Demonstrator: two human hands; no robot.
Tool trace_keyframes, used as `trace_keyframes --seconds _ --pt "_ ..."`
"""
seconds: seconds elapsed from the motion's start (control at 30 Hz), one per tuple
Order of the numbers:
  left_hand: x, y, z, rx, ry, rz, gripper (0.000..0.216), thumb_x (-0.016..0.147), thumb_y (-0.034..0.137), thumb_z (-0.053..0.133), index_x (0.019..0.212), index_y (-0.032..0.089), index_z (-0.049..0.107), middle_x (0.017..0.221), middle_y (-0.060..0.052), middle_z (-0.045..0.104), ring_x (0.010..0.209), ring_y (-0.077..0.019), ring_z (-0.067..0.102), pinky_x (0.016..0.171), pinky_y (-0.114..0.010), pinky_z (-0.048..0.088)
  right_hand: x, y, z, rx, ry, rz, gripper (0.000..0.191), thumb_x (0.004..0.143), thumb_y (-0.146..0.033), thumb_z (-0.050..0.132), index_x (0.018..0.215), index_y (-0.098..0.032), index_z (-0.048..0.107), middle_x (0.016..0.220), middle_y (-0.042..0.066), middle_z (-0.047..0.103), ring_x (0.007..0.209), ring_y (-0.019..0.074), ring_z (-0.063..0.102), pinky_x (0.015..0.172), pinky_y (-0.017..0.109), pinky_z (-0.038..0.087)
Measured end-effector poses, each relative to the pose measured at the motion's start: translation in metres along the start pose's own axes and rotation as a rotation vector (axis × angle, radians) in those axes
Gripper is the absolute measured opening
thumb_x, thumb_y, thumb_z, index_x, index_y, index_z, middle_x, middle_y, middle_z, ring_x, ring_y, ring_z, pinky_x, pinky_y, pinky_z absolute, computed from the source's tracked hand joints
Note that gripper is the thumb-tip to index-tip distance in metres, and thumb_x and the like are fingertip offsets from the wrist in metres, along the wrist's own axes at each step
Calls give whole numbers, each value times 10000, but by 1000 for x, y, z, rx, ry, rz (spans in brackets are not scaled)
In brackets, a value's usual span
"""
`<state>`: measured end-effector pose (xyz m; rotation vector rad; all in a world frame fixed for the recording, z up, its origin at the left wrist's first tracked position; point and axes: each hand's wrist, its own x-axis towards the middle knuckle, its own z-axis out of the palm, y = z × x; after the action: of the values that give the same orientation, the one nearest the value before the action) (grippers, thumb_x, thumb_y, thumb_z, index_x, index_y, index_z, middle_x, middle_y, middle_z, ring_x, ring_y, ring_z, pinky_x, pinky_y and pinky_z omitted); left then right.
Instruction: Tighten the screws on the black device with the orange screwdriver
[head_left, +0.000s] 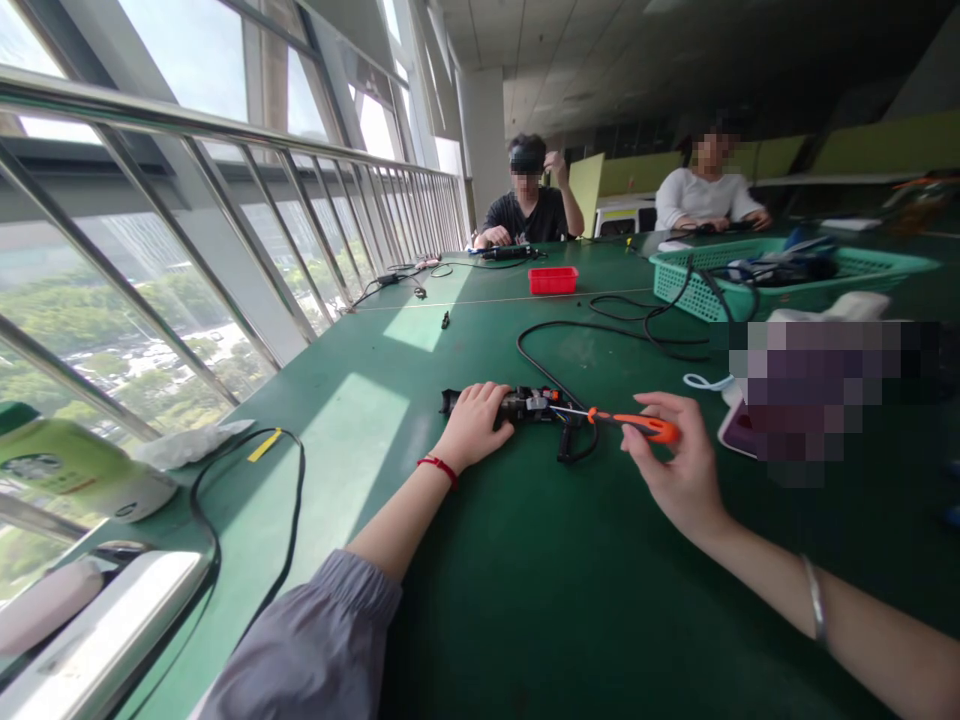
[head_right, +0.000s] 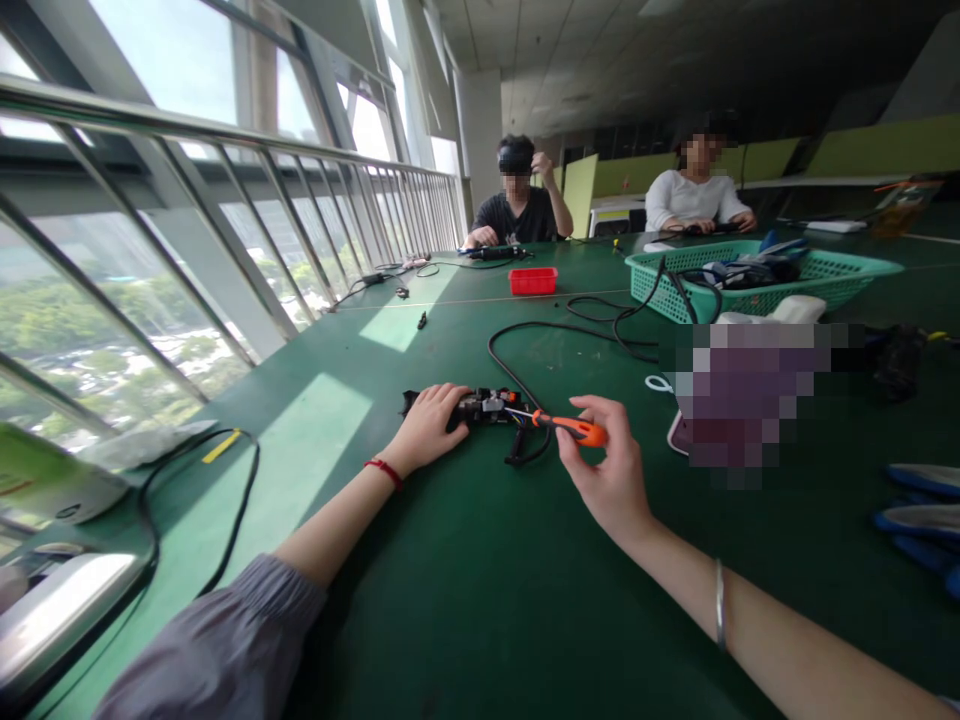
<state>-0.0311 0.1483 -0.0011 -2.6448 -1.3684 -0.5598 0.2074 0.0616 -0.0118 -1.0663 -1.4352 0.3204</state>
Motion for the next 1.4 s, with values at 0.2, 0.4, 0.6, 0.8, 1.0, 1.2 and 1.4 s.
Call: trace_keyframes --seconds 0.2,0.4,0.6,0.8,1.0,1.2,1.4 --pt "0 -1 1 9 11 9 426 765 245 494 1181 156 481 1116 -92 557 1042 -240 502 993 -386 363 1 0 0 -1 -6 -2 279 801 -287 608 1055 -223 511 831 4 550 671 136 586 670 308 489" --pt "0 -1 1 17 14 3 423 760 239 497 1176 165 482 1103 -84 558 1035 -234 503 988 -379 366 0 -1 2 6 -49 41 197 822 -285 577 1000 -217 526 711 -27 519 565 112 540 571 270 461" --pt "-1 1 0 44 16 -9 405 769 249 489 1168 178 486 1103 -74 560 1034 -231 499 990 -377 363 0 -2 1 -32 14 -37 260 791 -257 610 1032 -223 516 799 -4 548 674 131 571 640 281 480" --pt "-1 6 -2 107 80 -47 328 768 227 477 1089 183 527 1067 -69 566 1047 -235 483 1043 -387 307 0 -8 0 -94 -114 -63 125 814 -266 574 926 -227 536 658 -33 559 536 110 541 508 232 442" --pt "-2 6 -1 146 101 -130 301 775 160 440 1058 184 537 1060 -80 569 1038 -248 481 1031 -409 317 0 -9 2 -138 -102 -146 253 764 -217 609 1001 -224 519 726 -18 580 632 131 598 593 246 491" --pt "-3 3 4 172 119 -215 349 788 120 404 1114 146 527 1094 -119 561 1069 -268 473 1013 -421 336 2 -6 3 -121 -280 -110 135 803 -246 574 930 -225 535 744 -10 595 616 128 588 563 241 483" --pt "-1 2 7 106 86 -167 490 762 158 435 1252 146 454 1177 -117 543 1129 -269 450 1037 -437 318 2 -7 3 -99 -308 -19 239 829 -262 537 1055 -223 470 638 -55 508 505 101 506 511 230 434"
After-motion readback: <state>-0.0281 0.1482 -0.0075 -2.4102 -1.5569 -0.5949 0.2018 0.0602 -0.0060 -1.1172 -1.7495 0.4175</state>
